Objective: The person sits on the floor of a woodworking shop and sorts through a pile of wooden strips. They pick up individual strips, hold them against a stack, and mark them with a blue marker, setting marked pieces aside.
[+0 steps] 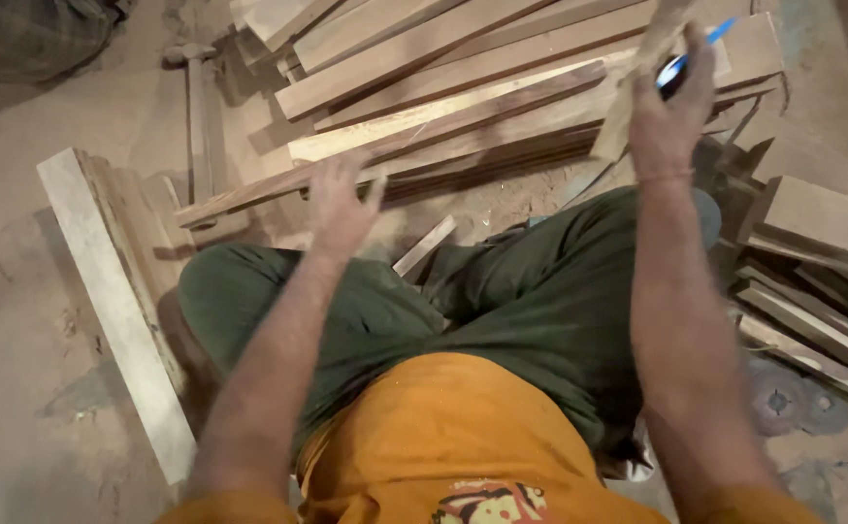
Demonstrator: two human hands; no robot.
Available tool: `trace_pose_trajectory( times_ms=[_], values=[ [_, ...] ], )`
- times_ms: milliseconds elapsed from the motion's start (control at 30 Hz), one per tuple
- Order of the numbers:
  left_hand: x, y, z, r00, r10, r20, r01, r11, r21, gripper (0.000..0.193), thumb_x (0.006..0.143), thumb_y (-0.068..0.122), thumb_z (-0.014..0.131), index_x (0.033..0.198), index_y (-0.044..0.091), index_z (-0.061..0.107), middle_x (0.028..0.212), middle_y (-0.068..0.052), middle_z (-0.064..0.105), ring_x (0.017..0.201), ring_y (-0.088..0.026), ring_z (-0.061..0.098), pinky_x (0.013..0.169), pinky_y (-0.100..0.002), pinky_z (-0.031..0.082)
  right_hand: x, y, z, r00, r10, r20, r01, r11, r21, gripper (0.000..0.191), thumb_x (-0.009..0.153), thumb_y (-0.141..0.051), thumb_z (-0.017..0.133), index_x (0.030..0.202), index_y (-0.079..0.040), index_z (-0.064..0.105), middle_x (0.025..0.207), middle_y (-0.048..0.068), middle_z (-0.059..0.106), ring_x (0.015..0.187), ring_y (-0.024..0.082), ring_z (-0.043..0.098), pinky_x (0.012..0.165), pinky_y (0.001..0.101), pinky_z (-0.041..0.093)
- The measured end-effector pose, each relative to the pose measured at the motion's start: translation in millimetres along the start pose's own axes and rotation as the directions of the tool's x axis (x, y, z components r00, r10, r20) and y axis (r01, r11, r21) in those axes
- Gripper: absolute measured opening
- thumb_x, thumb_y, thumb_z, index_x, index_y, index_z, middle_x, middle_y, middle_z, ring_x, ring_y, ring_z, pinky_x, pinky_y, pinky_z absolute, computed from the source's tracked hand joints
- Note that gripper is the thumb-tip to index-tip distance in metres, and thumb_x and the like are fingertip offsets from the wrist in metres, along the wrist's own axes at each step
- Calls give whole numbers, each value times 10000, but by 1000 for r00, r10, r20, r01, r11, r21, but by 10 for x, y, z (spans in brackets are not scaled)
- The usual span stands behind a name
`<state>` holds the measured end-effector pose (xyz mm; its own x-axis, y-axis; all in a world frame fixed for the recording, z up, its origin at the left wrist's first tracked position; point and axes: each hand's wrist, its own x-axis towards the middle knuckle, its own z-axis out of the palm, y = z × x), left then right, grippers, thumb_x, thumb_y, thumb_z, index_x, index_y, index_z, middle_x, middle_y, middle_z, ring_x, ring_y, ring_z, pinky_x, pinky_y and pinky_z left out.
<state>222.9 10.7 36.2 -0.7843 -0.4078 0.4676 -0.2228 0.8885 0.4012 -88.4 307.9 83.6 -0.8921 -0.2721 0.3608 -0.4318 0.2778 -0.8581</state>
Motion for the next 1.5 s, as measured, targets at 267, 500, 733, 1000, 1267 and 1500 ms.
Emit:
trace_pose_trajectory(
  times_ms=[267, 500, 733, 1000, 1267, 1500],
  values=[
    [456, -247, 120, 980, 36, 195, -12, 993, -120, 349, 822, 221, 843, 1112, 66, 726, 1137, -149, 692, 1109, -375, 618, 974, -480, 497, -813, -168, 695, 983, 160, 92, -173, 972, 157, 373, 985, -180, 754, 1283, -5, 614, 1166, 100, 672, 1083, 183, 616, 959, 349, 535],
    [560, -15, 264, 978, 65, 200, -29, 984, -178, 418, 778, 236, 866, 1111, 45, 702, 1102, -177, 685, 1074, -408, 617, 954, -497, 501, -1153, -346, 988, 837, 401, 372, -328, 913, -243, 609, 825, -194, 806, 1370, -36, 584, 1078, 147, 720, 935, 207, 689, 852, 360, 540],
    [1003, 218, 726, 826, -298, 478, 528, 708, -470, 464, 918, 293, 774, 1256, 0, 649, 1016, -139, 763, 906, -210, 751, 808, -339, 594, -1366, -378, 1223, 904, 203, 377, -171, 978, -118, 629, 818, -168, 819, 1366, -14, 553, 1165, 214, 704, 1078, 355, 695, 910, 423, 551],
    [1222, 81, 1142, 618, -264, 740, 779, 334, -531, 370, 889, 89, 733, 1241, -16, 689, 981, -30, 762, 820, -85, 687, 698, -240, 572, -1313, -395, 1210, 924, 217, 314, -157, 966, -205, 568, 829, -167, 811, 1340, -53, 589, 1187, 212, 702, 1117, 412, 662, 927, 467, 537],
    [1147, 116, 1107, 700, -253, 668, 660, 587, -469, 365, 960, 94, 782, 1293, -33, 705, 911, -86, 709, 749, -104, 568, 660, -256, 482, -1339, -398, 1185, 928, 226, 296, -173, 965, -195, 592, 819, -160, 799, 1351, -46, 564, 1183, 221, 670, 1115, 426, 634, 924, 487, 515],
    [1143, -55, 1086, 638, -206, 742, 770, 173, -614, 375, 899, 34, 766, 1226, -58, 608, 985, -78, 738, 847, -138, 716, 772, -290, 628, -1377, -462, 1199, 916, 188, 355, -155, 981, -120, 596, 833, -162, 794, 1361, -33, 549, 1120, 229, 660, 1044, 436, 635, 880, 505, 514]
  ],
)
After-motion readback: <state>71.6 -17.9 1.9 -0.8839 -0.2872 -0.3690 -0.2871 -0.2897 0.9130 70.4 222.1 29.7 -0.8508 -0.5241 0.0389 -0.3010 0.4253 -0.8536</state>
